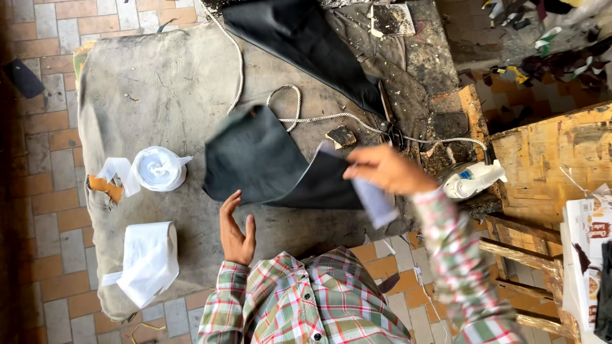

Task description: The person irons dark fabric pieces on a padded work table, pressing a strip of white fusible tape along the fabric edge with a clothes iron. They cut the tape with scissors, fold and press the fabric pieces, then stack the finished pieces on a side table.

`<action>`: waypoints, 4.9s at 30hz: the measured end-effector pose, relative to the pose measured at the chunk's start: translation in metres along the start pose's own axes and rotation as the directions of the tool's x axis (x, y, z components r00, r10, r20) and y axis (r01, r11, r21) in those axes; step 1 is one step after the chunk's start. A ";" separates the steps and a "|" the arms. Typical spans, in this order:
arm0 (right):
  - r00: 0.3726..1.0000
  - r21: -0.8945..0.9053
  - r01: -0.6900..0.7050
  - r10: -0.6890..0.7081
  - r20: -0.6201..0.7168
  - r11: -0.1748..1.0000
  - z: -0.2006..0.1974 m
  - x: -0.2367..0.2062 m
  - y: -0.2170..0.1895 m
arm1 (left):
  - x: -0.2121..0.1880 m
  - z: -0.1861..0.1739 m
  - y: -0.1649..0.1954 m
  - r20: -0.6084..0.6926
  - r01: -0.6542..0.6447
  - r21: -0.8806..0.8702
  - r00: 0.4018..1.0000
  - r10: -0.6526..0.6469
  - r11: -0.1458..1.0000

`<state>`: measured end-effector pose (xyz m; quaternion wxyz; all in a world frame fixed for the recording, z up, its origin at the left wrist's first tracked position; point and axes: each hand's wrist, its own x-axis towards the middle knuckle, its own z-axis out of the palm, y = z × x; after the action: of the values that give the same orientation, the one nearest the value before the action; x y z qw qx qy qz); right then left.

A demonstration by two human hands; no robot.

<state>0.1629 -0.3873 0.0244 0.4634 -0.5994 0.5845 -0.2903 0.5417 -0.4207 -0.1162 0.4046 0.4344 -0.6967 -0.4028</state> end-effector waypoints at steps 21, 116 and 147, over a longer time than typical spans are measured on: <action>0.907 -0.391 -0.263 0.088 -0.411 0.882 -0.126 0.150 0.120 | -0.069 0.021 -0.091 0.111 0.106 0.659 0.966 -0.236 0.745; 0.962 -0.603 0.273 -0.231 0.148 0.750 0.209 0.100 0.042 | 0.139 0.009 -0.060 0.248 -0.072 0.765 0.950 -0.189 0.640; 0.976 -0.563 -0.174 0.217 0.008 0.808 0.200 0.013 0.099 | -0.030 0.015 -0.065 0.263 0.122 0.754 0.845 -0.467 0.646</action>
<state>0.2998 -0.3457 -0.1475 0.3161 -0.6553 0.6851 -0.0357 0.5552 -0.4086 -0.1872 -0.0347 0.5651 -0.7856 -0.2497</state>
